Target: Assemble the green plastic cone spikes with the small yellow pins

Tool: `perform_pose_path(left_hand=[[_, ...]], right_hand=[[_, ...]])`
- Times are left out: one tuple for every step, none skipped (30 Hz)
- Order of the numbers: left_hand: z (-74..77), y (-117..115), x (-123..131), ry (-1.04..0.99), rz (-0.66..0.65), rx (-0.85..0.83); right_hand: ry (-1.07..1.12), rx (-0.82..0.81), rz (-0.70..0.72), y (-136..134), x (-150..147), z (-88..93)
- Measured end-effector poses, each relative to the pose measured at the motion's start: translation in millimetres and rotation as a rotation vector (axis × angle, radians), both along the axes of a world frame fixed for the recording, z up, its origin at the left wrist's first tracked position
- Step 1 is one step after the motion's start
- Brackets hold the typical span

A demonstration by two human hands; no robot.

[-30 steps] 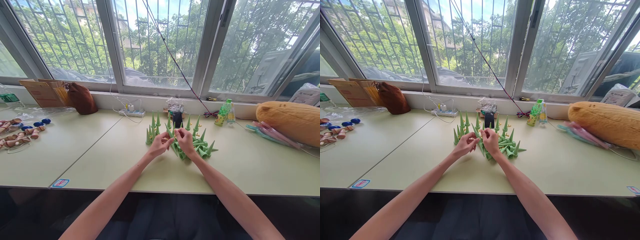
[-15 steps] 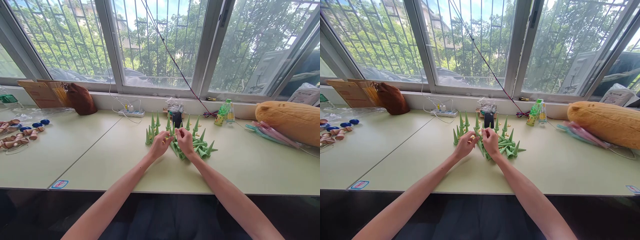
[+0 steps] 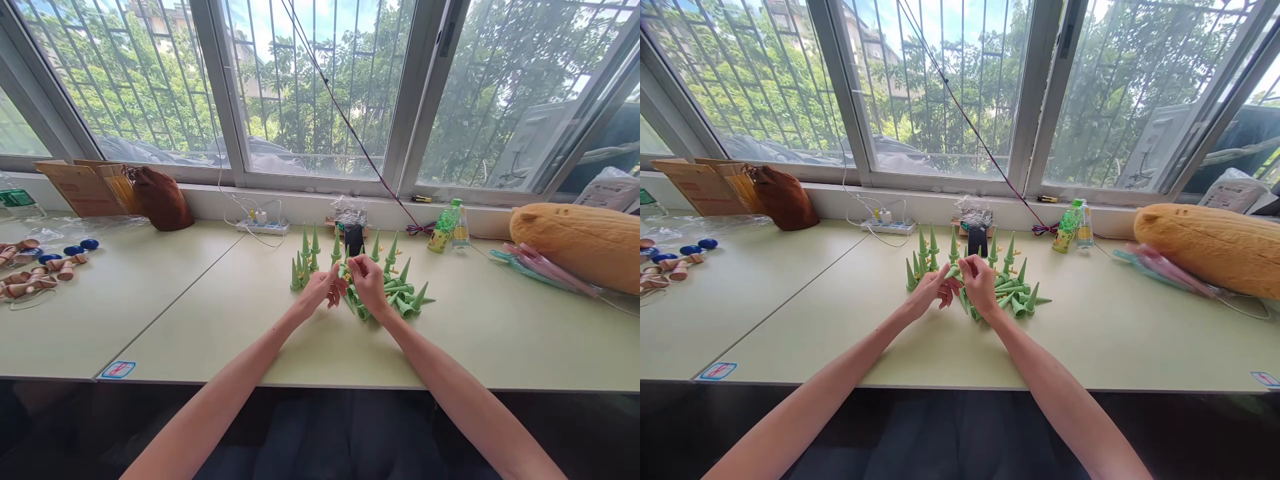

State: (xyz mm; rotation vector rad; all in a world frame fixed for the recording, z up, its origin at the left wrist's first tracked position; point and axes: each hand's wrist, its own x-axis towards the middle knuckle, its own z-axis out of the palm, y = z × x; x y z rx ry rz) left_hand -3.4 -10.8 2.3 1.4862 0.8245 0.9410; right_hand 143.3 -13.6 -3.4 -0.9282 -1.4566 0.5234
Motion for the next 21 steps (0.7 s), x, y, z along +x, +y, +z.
perform_pose_path(left_hand=[[-0.4,0,-1,-0.006,0.000,0.004],[-1.3,1,-1,-0.005,0.001,0.015],[-2.5,2,-2,0.004,0.003,0.035],[-3.8,3,-3,0.021,0.007,0.066],[-5.2,3,-4,0.045,0.014,0.105],[-6.6,4,-5,0.073,0.025,0.149],[-7.7,4,-5,0.101,0.040,0.195],[-8.5,3,-6,0.125,0.057,0.238],[-9.0,3,-6,0.144,0.078,0.274],[-9.2,3,-6,0.160,0.100,0.303],[-9.3,2,-6,0.172,0.122,0.327],[-9.2,2,-6,0.180,0.142,0.351],[-9.1,1,-6,0.185,0.160,0.376],[-9.0,1,-5,0.187,0.178,0.405],[-9.1,2,-5,0.184,0.191,0.437],[-9.3,2,-5,0.181,0.202,0.471],[-9.7,3,-4,0.180,0.212,0.505],[-10.1,3,-4,0.183,0.223,0.534],[-10.5,4,-4,0.189,0.232,0.559],[-10.9,4,-4,0.199,0.240,0.578],[-11.3,5,-5,0.209,0.245,0.591]], right_hand=[[-0.001,-0.005,0.002,0,0,-0.2],[-0.002,-0.012,0.005,0,0,-0.5],[0.000,-0.019,0.008,0,0,-0.8],[0.003,-0.026,0.012,1,0,-1.2],[0.007,-0.032,0.017,1,0,-1.5],[0.012,-0.036,0.021,2,0,-1.8],[0.015,-0.039,0.022,2,0,-2.0],[0.016,-0.041,0.020,3,0,-2.2],[0.014,-0.043,0.014,4,1,-2.2],[0.010,-0.046,0.007,4,1,-2.2],[0.004,-0.049,0.000,5,1,-2.1],[-0.003,-0.053,-0.007,5,1,-1.9],[-0.010,-0.058,-0.014,5,1,-1.7],[-0.017,-0.062,-0.019,5,1,-1.4],[-0.023,-0.066,-0.024,5,1,-1.0],[-0.029,-0.071,-0.027,5,1,-0.7],[-0.035,-0.075,-0.029,5,1,-0.4],[-0.039,-0.078,-0.029,5,1,-0.1],[-0.041,-0.082,-0.029,5,1,0.0],[-0.043,-0.087,-0.027,5,1,0.1],[-0.045,-0.091,-0.026,5,1,0.0]])
